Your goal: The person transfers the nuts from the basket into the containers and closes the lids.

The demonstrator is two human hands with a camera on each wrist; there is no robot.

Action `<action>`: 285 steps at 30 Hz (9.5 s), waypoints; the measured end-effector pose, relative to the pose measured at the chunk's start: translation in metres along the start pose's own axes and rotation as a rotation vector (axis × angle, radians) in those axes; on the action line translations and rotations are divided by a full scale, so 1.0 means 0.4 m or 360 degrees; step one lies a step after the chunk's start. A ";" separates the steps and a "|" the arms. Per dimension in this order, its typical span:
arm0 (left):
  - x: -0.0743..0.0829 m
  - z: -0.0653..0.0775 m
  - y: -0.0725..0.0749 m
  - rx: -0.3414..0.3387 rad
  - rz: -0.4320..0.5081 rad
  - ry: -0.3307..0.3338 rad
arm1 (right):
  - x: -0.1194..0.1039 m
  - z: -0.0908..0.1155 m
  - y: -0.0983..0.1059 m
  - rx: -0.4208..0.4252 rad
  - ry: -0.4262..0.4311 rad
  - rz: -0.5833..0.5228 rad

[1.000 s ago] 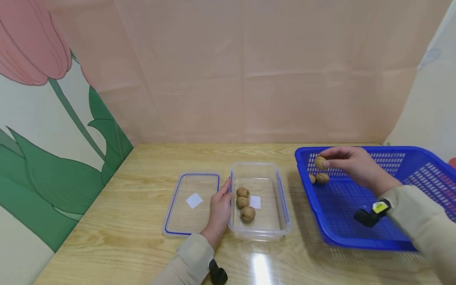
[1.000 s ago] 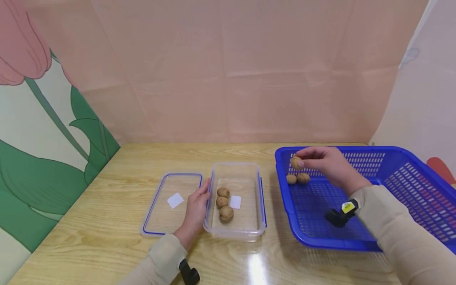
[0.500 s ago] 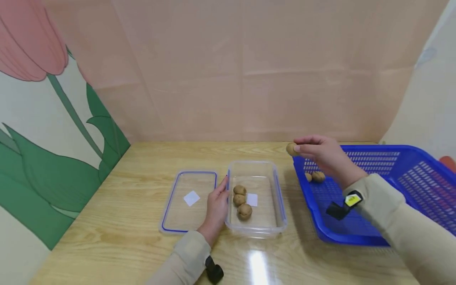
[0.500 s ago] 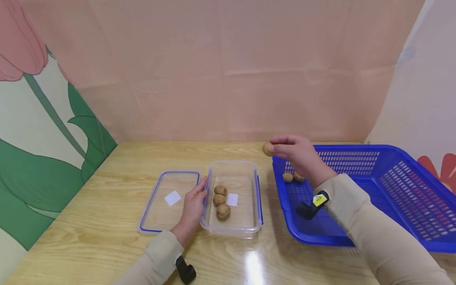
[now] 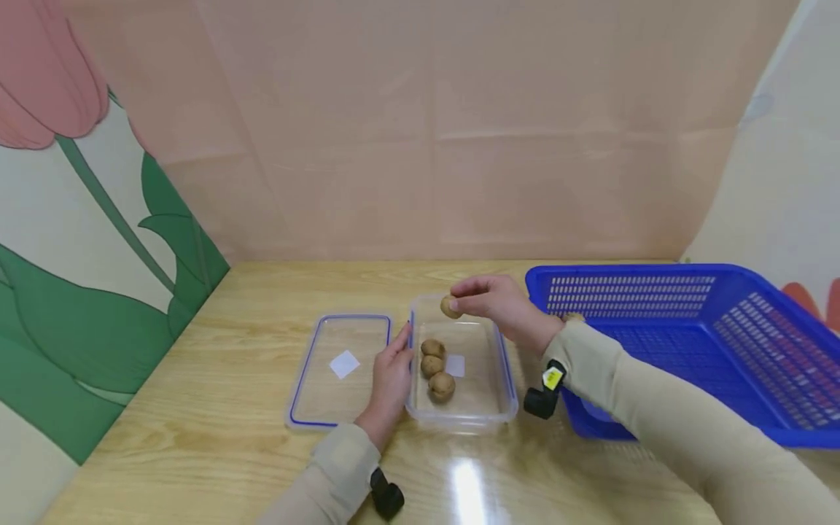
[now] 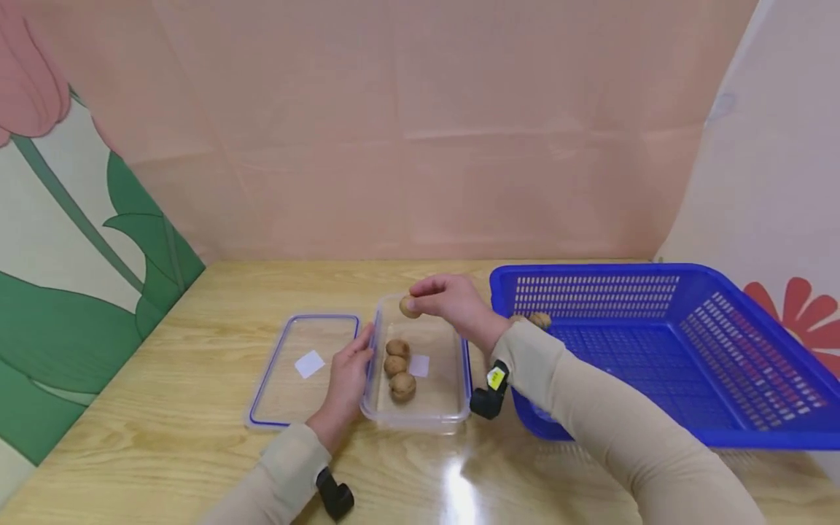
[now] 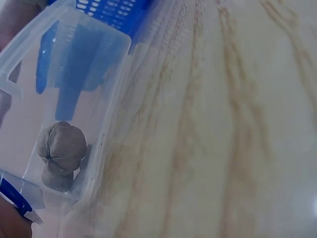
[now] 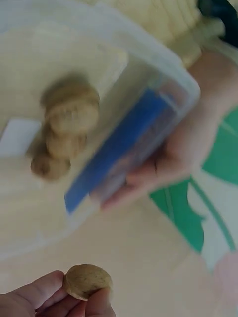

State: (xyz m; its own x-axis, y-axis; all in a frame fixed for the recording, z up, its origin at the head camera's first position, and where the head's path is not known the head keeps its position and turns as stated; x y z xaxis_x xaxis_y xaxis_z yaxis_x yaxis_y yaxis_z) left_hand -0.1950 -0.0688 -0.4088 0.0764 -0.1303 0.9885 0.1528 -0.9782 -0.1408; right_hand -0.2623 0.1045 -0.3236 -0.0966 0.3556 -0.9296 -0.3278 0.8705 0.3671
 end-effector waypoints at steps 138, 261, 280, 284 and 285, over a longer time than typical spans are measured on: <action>-0.004 0.006 -0.002 0.0024 0.0047 0.0020 | 0.291 0.058 0.425 -0.0159 -0.0071 0.0847; 0.002 0.010 -0.007 0.0039 0.0071 -0.0040 | -0.009 0.009 -0.054 -0.0162 -0.0106 0.0334; 0.005 0.013 -0.006 0.0039 0.0081 0.0008 | -0.013 0.066 0.173 0.0182 0.0032 0.0216; 0.005 0.013 -0.006 0.0034 0.0064 -0.0011 | 0.000 0.080 0.224 0.0205 0.0079 0.0219; 0.005 0.013 -0.006 0.0035 0.0063 -0.0015 | 0.005 0.084 0.236 0.0207 0.0093 0.0213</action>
State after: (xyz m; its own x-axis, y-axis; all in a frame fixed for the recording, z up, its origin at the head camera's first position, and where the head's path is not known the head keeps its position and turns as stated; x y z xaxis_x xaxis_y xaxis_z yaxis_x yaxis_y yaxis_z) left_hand -0.1901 -0.0658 -0.4068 0.0921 -0.1673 0.9816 0.1710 -0.9685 -0.1811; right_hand -0.2620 0.1987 -0.2900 -0.1868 0.4541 -0.8711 -0.1844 0.8548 0.4851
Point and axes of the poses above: each hand's wrist, its own z-axis away from the middle knuckle, its own y-axis out of the back of the hand, x = y × z, the point moved 2 cm from there along -z, towards the middle knuckle, and after that the axes turned 8 degrees about z, right-handed, at the moved point
